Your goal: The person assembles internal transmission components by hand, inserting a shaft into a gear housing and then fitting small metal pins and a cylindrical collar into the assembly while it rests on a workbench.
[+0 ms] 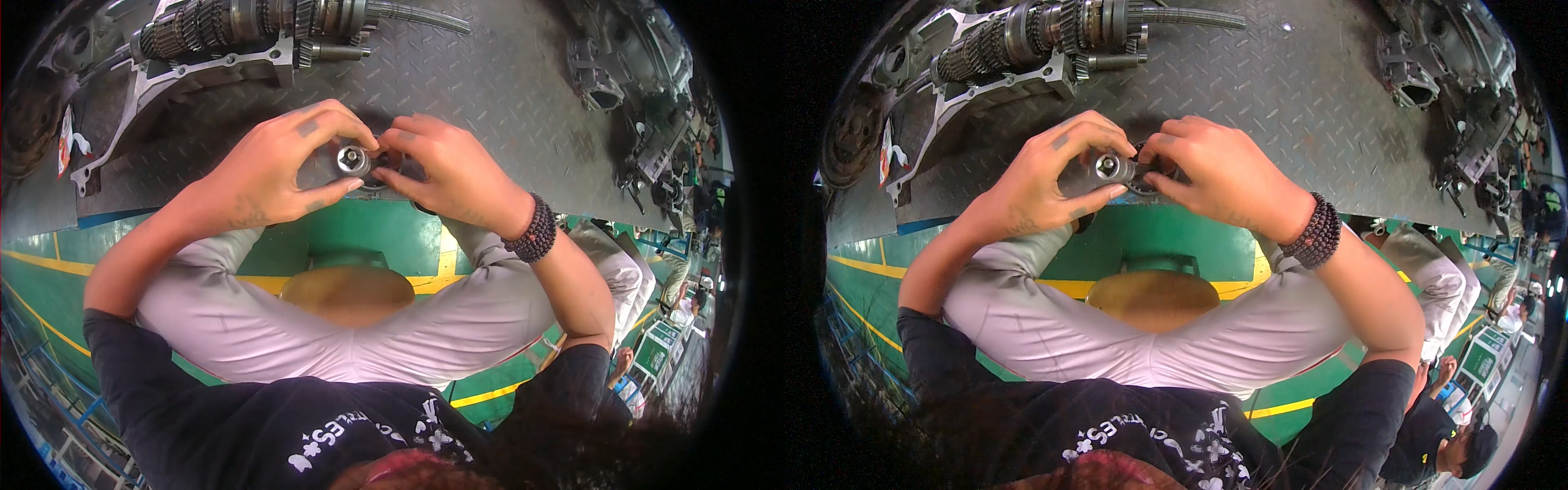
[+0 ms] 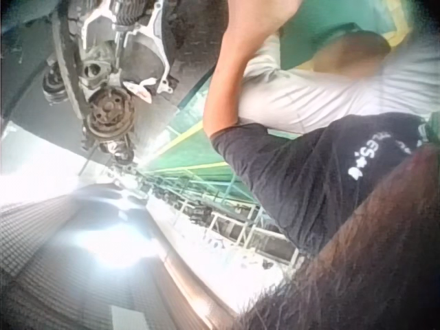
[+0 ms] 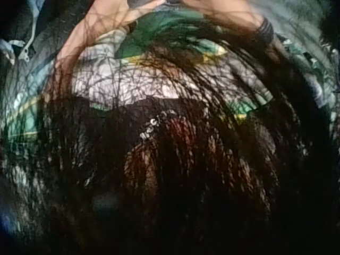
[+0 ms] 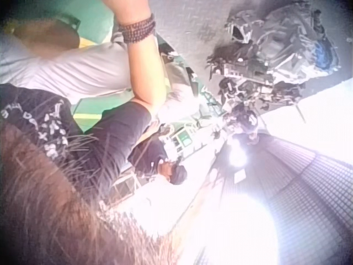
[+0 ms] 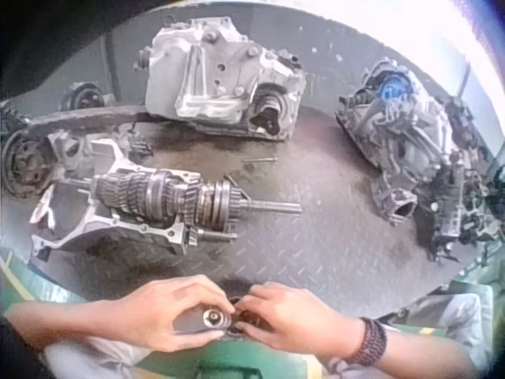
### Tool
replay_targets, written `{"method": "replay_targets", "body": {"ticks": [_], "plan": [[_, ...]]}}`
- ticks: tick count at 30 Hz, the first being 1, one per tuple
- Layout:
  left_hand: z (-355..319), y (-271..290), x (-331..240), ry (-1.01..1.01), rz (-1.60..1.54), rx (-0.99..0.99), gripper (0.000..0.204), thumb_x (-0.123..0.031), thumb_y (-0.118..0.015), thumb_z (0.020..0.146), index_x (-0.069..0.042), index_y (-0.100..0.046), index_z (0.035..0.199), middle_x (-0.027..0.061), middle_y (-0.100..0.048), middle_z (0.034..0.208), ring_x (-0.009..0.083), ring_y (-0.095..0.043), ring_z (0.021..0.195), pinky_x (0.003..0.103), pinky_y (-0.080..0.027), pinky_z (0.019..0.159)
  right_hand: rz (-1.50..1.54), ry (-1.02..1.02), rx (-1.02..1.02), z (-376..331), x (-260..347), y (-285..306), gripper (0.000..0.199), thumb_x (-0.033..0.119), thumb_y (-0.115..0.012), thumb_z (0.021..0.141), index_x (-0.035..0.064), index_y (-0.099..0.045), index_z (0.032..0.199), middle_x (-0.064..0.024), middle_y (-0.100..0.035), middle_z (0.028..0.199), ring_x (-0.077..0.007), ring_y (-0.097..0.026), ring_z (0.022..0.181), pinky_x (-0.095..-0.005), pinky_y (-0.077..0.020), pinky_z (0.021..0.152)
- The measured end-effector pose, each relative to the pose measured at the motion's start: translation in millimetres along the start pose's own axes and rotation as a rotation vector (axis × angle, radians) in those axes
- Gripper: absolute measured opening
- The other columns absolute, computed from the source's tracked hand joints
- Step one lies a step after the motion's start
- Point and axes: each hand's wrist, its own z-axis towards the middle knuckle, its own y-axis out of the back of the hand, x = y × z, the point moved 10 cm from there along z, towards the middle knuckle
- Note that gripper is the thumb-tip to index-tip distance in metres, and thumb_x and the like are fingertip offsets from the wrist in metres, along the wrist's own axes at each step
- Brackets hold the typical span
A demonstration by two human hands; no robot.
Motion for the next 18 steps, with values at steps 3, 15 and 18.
{"method": "replay_targets", "body": {"ticks": [3,15,18], "plan": [[-0.4,-0.2,-3.4,-0.053,0.046,0.001,0.044,-0.002,-0.084,0.082,-0.006,-0.066,0.122,0.0102,-0.067,0.119,0.0236,-0.066,0.098,0.034,-0.056,0.089,0.025,0.026,-0.010,0.9,2.6,1.4,0.020,0.019,-0.075,0.092,0.0067,-0.072,0.107,-0.0114,-0.068,0.100,-0.0332,-0.068,0.098,-0.0453,-0.0572,0.084],[-4.3,9.1,11.3,0.088,0.036,-0.085,0.039,0.006,-0.077,0.079,-0.002,-0.063,0.114,0.0142,-0.065,0.109,0.0260,-0.065,0.097,0.035,-0.053,0.087,0.081,0.220,-0.204,4.7,2.1,-3.1,0.017,0.024,-0.073,0.090,0.0099,-0.072,0.100,-0.0133,-0.065,0.099,-0.0347,-0.067,0.101,-0.0475,-0.0592,0.079],[4.9,-1.8,12.9,0.051,-0.059,-0.089,0.039,0.009,-0.076,0.079,-0.002,-0.062,0.114,0.0143,-0.064,0.112,0.0244,-0.065,0.099,0.033,-0.052,0.088,0.015,0.190,-0.224,-4.7,-4.2,-1.5,0.019,0.022,-0.075,0.088,0.0073,-0.072,0.100,-0.0122,-0.065,0.098,-0.0326,-0.066,0.102,-0.0462,-0.0588,0.080]]}}
